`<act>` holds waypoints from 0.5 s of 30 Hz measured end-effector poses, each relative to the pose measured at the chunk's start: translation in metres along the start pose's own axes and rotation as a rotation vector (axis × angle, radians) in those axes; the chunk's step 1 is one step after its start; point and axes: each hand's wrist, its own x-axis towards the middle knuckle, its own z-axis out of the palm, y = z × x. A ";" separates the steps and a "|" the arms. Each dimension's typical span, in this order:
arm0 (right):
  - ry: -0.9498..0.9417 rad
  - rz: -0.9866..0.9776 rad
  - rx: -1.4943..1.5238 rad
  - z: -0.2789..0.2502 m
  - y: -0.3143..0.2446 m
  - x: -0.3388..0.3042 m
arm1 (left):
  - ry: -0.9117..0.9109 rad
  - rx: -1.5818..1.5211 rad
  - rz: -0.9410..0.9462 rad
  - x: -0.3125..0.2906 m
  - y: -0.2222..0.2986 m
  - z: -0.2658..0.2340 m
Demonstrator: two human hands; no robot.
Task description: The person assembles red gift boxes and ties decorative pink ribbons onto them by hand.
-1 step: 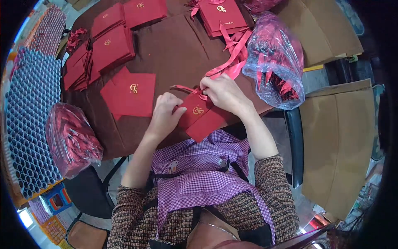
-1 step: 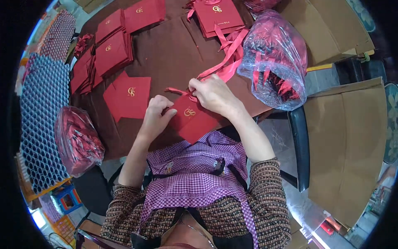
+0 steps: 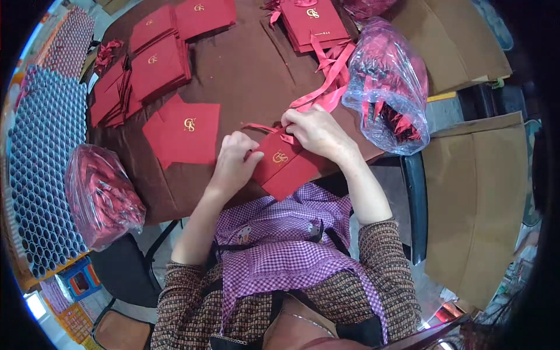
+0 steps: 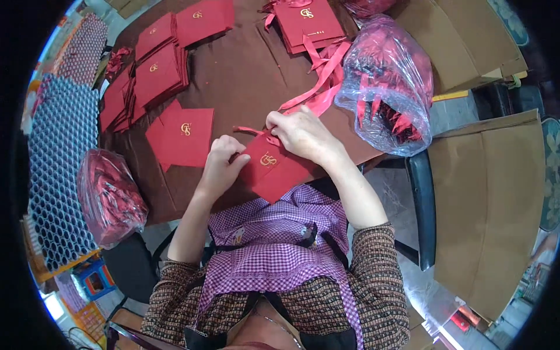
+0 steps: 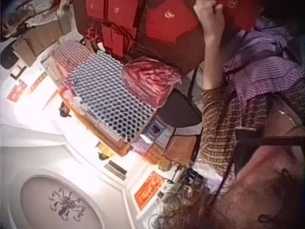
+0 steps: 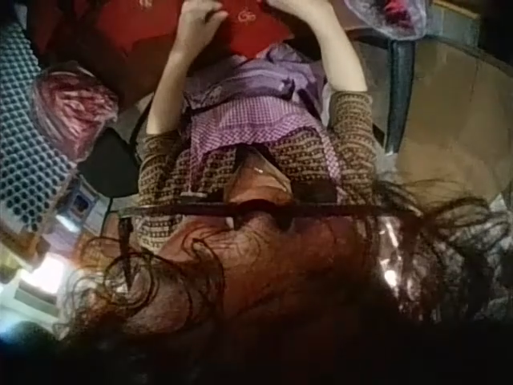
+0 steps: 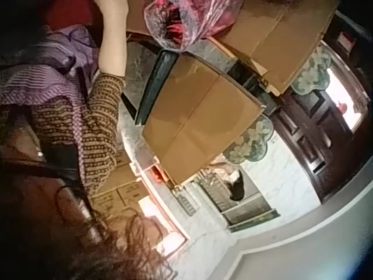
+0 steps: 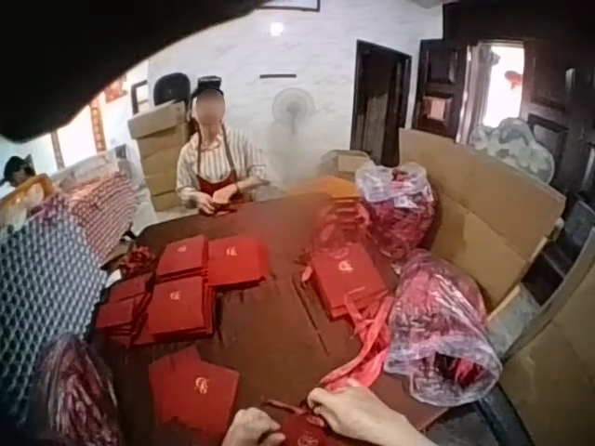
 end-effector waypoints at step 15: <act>-0.093 -0.210 0.351 0.015 -0.021 0.063 | -0.113 -0.050 -0.009 0.004 0.012 0.010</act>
